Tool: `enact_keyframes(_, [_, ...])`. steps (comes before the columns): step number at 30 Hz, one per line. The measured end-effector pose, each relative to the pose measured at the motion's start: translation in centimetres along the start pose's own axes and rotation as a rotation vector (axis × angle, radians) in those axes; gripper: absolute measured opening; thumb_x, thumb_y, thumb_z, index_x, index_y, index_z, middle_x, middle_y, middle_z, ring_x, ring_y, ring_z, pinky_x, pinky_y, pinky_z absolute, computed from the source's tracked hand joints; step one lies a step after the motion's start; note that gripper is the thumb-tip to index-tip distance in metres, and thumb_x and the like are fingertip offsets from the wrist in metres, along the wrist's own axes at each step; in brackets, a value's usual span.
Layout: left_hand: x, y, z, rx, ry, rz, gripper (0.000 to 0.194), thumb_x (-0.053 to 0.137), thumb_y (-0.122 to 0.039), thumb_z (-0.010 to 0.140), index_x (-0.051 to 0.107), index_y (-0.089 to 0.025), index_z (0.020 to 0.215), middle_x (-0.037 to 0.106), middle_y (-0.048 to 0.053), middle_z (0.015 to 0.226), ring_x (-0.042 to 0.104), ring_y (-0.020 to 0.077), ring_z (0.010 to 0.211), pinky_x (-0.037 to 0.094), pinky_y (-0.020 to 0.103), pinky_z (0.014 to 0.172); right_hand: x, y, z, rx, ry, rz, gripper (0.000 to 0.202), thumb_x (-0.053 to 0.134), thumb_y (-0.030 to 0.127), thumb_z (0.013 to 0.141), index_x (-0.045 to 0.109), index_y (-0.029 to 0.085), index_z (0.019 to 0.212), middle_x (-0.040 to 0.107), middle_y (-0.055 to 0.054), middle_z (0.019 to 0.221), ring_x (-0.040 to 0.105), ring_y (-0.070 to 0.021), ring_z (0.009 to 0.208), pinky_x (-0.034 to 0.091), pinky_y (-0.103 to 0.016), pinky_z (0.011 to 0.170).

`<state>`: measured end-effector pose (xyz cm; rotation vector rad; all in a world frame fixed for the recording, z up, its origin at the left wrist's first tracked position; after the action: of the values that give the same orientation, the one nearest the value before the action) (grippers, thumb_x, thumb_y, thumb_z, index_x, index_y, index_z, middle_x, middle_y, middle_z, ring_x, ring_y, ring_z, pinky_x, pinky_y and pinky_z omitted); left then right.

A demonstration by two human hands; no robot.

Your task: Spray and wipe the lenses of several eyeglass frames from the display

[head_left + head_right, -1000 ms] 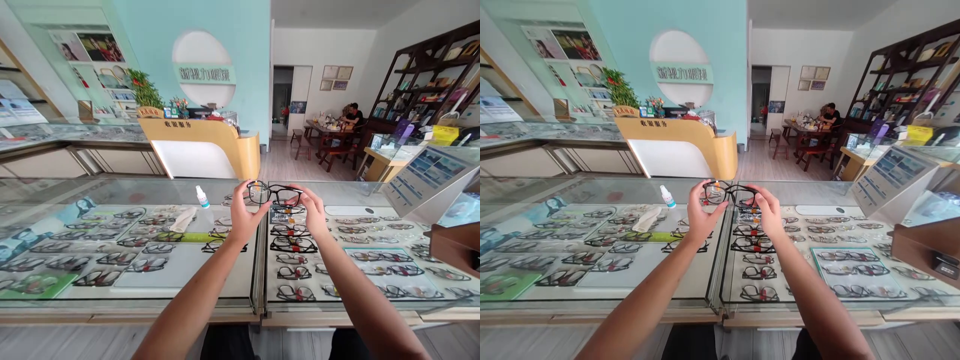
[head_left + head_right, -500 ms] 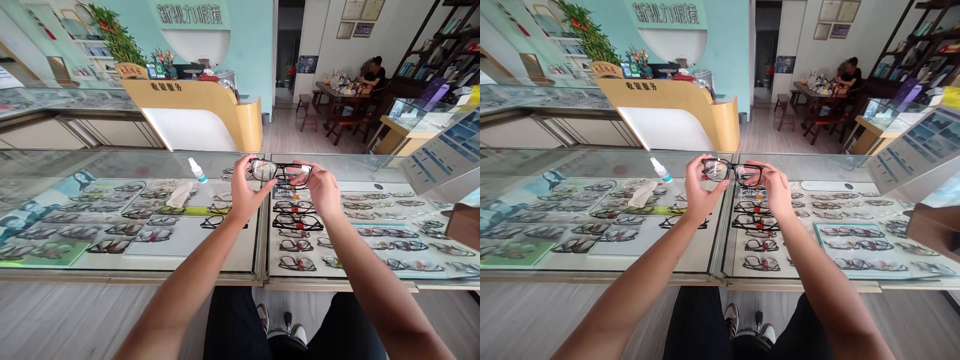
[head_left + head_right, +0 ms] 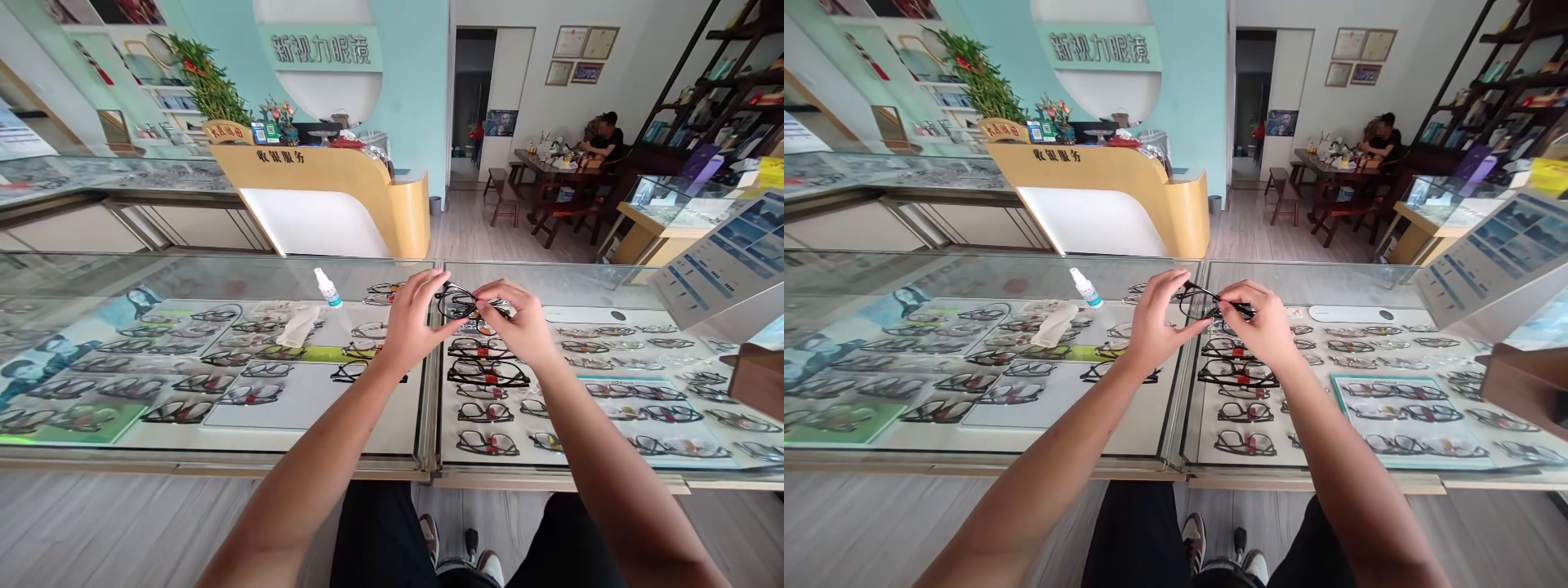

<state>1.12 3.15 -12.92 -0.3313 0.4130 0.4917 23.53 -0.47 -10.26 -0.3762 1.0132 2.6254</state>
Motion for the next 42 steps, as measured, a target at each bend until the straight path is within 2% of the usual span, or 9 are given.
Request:
enact_keyframes(12, [-0.8, -0.4, 0.4, -0.038, 0.014, -0.048, 0.075, 0.089, -0.048, 0.097, 0.056, -0.033, 0.163, 0.070, 0.015, 0.153, 0.070, 0.0353, 0.143, 0.060, 0.053, 0.119, -0.9, -0.6, 0.1, 0.113, 0.123, 0.089, 0.014, 0.073, 0.027, 0.103, 0.084, 0.027, 0.095, 0.086, -0.009, 0.120, 0.081, -0.0275, 0.113, 0.062, -0.047, 0.107])
enact_keyframes(18, [-0.7, -0.8, 0.3, -0.151, 0.034, -0.218, 0.077, 0.094, -0.035, 0.092, 0.057, -0.032, 0.159, 0.073, 0.013, 0.149, 0.077, 0.0318, 0.130, 0.067, 0.042, 0.097, -0.6, -1.0, 0.1, 0.131, 0.129, 0.124, 0.012, 0.075, 0.032, 0.103, 0.084, 0.028, 0.096, 0.085, -0.009, 0.127, 0.077, -0.0290, 0.124, 0.057, -0.050, 0.114])
enact_keyframes(26, [-0.1, -0.8, 0.0, -0.316, 0.095, -0.581, 0.075, 0.089, -0.025, 0.093, 0.055, -0.033, 0.160, 0.071, 0.014, 0.148, 0.080, 0.0309, 0.128, 0.066, 0.043, 0.098, -0.4, -1.0, 0.1, 0.290, 0.280, 0.319, 0.032, 0.078, 0.056, 0.103, 0.087, 0.025, 0.101, 0.088, -0.007, 0.119, 0.078, -0.0278, 0.112, 0.058, -0.044, 0.107])
enact_keyframes(31, [0.0, -1.2, 0.1, -0.275, 0.103, -0.556, 0.079, 0.084, -0.034, 0.098, 0.046, -0.034, 0.168, 0.068, 0.016, 0.152, 0.078, 0.0316, 0.131, 0.067, 0.043, 0.098, -0.2, -1.5, 0.0, 0.315, 0.243, 0.331, 0.035, 0.081, 0.058, 0.100, 0.087, 0.024, 0.102, 0.088, -0.006, 0.114, 0.079, -0.0272, 0.108, 0.060, -0.043, 0.104])
enact_keyframes(34, [-0.4, -1.7, 0.2, -0.251, -0.048, -0.404, 0.086, 0.086, -0.043, 0.097, 0.042, -0.033, 0.170, 0.065, 0.017, 0.158, 0.074, 0.0312, 0.132, 0.065, 0.045, 0.101, -0.1, -2.0, -0.1, 0.312, 0.134, 0.290, 0.031, 0.079, 0.054, 0.101, 0.088, 0.025, 0.103, 0.088, -0.007, 0.114, 0.080, -0.0274, 0.109, 0.061, -0.044, 0.103])
enact_keyframes(36, [-0.9, -2.2, 0.2, -0.274, -0.212, -0.267, 0.057, 0.081, -0.044, 0.100, 0.061, -0.029, 0.151, 0.074, 0.013, 0.135, 0.075, 0.0251, 0.111, 0.063, 0.041, 0.093, 0.0, -2.2, -0.2, 0.288, 0.025, 0.221, 0.028, 0.077, 0.051, 0.103, 0.087, 0.025, 0.101, 0.088, -0.008, 0.117, 0.080, -0.0279, 0.111, 0.062, -0.045, 0.106])
enact_keyframes(38, [-1.2, -2.6, 0.3, -0.308, -0.240, -0.196, 0.020, 0.072, -0.042, 0.107, 0.077, -0.025, 0.118, 0.071, 0.004, 0.093, 0.066, 0.0180, 0.081, 0.056, 0.035, 0.079, 0.5, -2.1, -0.5, 0.238, -0.082, 0.119, 0.024, 0.073, 0.045, 0.106, 0.085, 0.025, 0.099, 0.087, -0.009, 0.119, 0.080, -0.0286, 0.117, 0.061, -0.047, 0.111])
enact_keyframes(40, [-1.0, -3.0, 0.3, -0.345, -0.123, -0.224, 0.025, 0.069, -0.042, 0.110, 0.081, -0.023, 0.098, 0.058, -0.002, 0.070, 0.053, 0.0149, 0.065, 0.047, 0.033, 0.069, 1.4, -1.6, -0.9, 0.169, -0.156, 0.012, 0.020, 0.071, 0.039, 0.107, 0.084, 0.026, 0.101, 0.086, -0.010, 0.121, 0.080, -0.0292, 0.122, 0.061, -0.048, 0.113])
enact_keyframes(42, [-0.5, -3.2, 0.2, -0.399, -0.019, -0.293, 0.029, 0.071, -0.045, 0.108, 0.085, -0.022, 0.098, 0.057, -0.002, 0.066, 0.049, 0.0140, 0.061, 0.042, 0.032, 0.064, 2.5, -1.0, -1.3, 0.093, -0.192, -0.072, 0.017, 0.068, 0.034, 0.108, 0.083, 0.027, 0.104, 0.086, -0.011, 0.125, 0.080, -0.0298, 0.123, 0.062, -0.050, 0.112])
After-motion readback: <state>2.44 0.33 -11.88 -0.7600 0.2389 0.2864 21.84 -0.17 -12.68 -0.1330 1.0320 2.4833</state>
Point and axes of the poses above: each hand's wrist, its own z-axis towards the middle knuckle, its own x-axis out of the palm, y = z × x, the point moved 2 cm from there along z, towards the middle knuckle
